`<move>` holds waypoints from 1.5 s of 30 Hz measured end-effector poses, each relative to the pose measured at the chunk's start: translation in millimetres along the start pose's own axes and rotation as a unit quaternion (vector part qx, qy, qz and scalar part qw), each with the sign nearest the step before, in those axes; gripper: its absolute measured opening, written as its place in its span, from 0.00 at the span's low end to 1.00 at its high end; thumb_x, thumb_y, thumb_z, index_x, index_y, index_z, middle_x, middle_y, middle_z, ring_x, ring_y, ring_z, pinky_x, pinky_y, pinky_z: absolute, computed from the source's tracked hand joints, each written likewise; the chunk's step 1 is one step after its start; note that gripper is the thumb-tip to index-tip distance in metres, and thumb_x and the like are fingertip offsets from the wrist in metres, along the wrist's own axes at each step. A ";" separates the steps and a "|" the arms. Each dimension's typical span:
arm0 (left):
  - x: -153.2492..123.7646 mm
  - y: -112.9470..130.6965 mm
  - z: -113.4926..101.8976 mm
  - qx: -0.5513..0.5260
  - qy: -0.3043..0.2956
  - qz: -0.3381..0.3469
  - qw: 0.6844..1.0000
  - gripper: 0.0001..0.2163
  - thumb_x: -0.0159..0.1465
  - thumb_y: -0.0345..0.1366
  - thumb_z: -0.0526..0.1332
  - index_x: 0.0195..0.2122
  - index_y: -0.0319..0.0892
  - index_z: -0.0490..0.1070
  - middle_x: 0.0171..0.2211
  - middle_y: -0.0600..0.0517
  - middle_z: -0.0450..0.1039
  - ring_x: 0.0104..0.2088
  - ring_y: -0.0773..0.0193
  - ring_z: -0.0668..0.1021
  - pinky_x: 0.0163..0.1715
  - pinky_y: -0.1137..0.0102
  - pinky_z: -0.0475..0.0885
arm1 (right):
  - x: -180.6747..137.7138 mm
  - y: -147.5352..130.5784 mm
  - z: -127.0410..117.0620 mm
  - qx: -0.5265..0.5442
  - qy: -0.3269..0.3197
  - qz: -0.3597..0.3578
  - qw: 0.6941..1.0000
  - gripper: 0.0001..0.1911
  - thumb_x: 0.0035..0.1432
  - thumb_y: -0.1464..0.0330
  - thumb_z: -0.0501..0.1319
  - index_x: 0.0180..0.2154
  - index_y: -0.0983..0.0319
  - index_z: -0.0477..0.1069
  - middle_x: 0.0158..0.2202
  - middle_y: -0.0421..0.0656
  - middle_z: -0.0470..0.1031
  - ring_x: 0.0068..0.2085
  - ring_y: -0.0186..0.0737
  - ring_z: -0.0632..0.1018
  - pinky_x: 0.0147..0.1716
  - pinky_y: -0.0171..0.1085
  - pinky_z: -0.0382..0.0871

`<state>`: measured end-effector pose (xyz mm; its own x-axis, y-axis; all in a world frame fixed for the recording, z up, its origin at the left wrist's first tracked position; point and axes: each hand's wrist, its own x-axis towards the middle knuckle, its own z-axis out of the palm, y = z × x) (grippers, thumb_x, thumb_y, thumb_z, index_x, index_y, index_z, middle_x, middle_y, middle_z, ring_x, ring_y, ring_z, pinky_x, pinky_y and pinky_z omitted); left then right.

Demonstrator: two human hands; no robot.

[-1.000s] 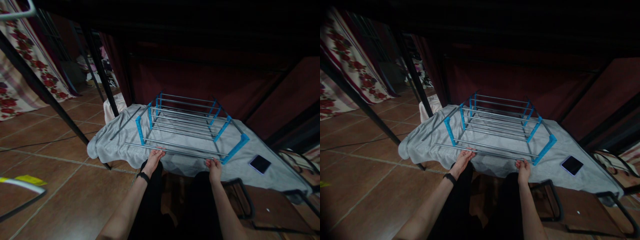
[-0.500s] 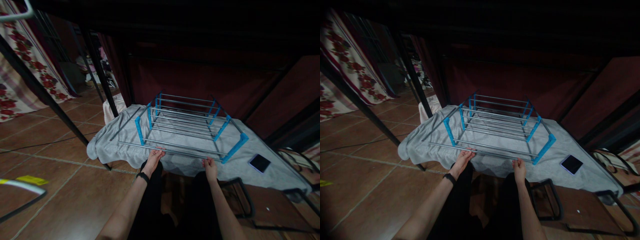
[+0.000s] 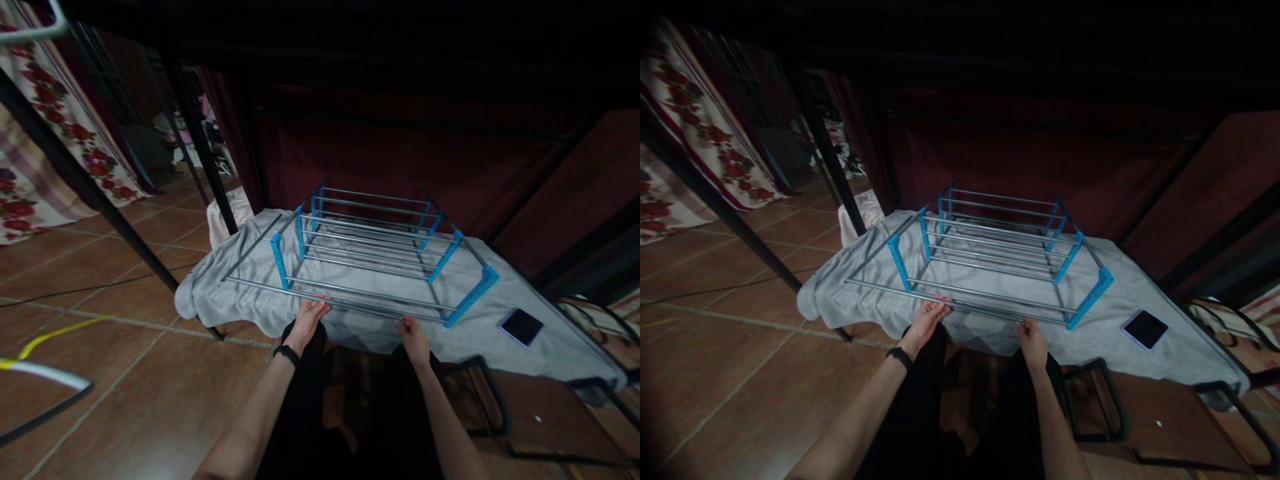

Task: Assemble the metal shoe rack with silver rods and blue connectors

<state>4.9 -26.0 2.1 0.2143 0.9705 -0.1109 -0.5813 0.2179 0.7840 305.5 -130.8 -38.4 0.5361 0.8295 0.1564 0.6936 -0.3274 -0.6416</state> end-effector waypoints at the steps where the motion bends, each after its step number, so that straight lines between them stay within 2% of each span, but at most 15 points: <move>1: -0.3 -0.1 0.1 0.001 -0.001 0.001 1.000 0.19 0.50 0.37 0.73 0.40 0.42 0.68 0.41 0.48 0.77 0.40 0.66 0.78 0.48 0.67 0.71 | -0.9 -1.1 0.0 -0.004 -0.009 0.003 1.000 0.20 0.62 0.59 0.51 0.51 0.60 0.67 0.42 0.47 0.77 0.43 0.46 0.78 0.39 0.40 0.67; 8: -1.0 -0.6 -0.8 0.005 -0.007 0.004 1.000 0.20 0.50 0.37 0.72 0.41 0.42 0.67 0.42 0.48 0.77 0.41 0.65 0.78 0.49 0.66 0.71 | -3.9 -9.2 -2.3 -0.039 -0.074 0.007 0.996 0.17 0.62 0.60 0.52 0.49 0.57 0.68 0.41 0.44 0.77 0.43 0.46 0.77 0.39 0.40 0.66; 12: -1.3 -0.2 -1.5 0.006 -0.008 0.005 1.000 0.20 0.50 0.37 0.73 0.41 0.42 0.68 0.41 0.48 0.77 0.42 0.64 0.78 0.51 0.64 0.70 | -4.4 -11.7 -4.5 -0.037 -0.074 -0.007 0.997 0.15 0.62 0.60 0.52 0.48 0.57 0.68 0.40 0.43 0.77 0.43 0.46 0.78 0.38 0.39 0.67; 16: -1.2 0.0 -0.5 0.008 -0.006 0.005 1.000 0.20 0.51 0.37 0.73 0.42 0.43 0.67 0.42 0.48 0.77 0.43 0.64 0.78 0.52 0.64 0.70 | -5.5 -12.3 -4.6 -0.037 -0.079 -0.027 0.996 0.14 0.62 0.60 0.53 0.47 0.56 0.68 0.40 0.42 0.77 0.42 0.44 0.78 0.38 0.38 0.67; 23: -2.6 0.8 2.6 0.040 -0.013 0.015 0.999 0.21 0.51 0.39 0.72 0.43 0.42 0.68 0.43 0.47 0.77 0.43 0.63 0.78 0.48 0.66 0.70 | -10.5 -15.5 1.4 -0.105 -0.145 -0.093 0.979 0.11 0.64 0.61 0.53 0.45 0.57 0.68 0.42 0.41 0.77 0.43 0.42 0.78 0.35 0.37 0.64; 34: -4.3 6.3 5.1 0.036 -0.017 0.006 0.999 0.22 0.51 0.40 0.72 0.44 0.43 0.67 0.42 0.48 0.76 0.43 0.64 0.78 0.47 0.66 0.70 | -14.9 -21.0 1.4 -0.153 -0.160 -0.103 0.970 0.10 0.66 0.60 0.52 0.43 0.57 0.66 0.38 0.40 0.77 0.40 0.43 0.79 0.31 0.36 0.60; 40: -4.9 6.2 4.4 0.017 -0.017 0.002 1.000 0.20 0.51 0.39 0.72 0.43 0.43 0.68 0.41 0.49 0.76 0.43 0.63 0.78 0.50 0.64 0.70 | -12.6 -18.6 1.7 -0.130 -0.142 -0.087 0.977 0.13 0.66 0.57 0.52 0.46 0.56 0.67 0.42 0.41 0.77 0.41 0.43 0.78 0.33 0.37 0.63; 45: -4.4 3.9 2.4 0.016 -0.020 -0.003 1.000 0.20 0.51 0.38 0.72 0.42 0.43 0.68 0.42 0.48 0.76 0.43 0.65 0.78 0.49 0.66 0.70 | -12.0 -12.9 3.7 -0.137 -0.142 -0.104 0.975 0.14 0.66 0.57 0.51 0.46 0.55 0.68 0.42 0.41 0.77 0.41 0.44 0.78 0.34 0.38 0.65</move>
<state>3.6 -29.7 7.1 0.2487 0.9642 -0.0917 -0.5542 0.2193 0.8029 288.3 -134.8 -34.8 0.2430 0.9697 0.0233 0.8963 -0.2153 -0.3877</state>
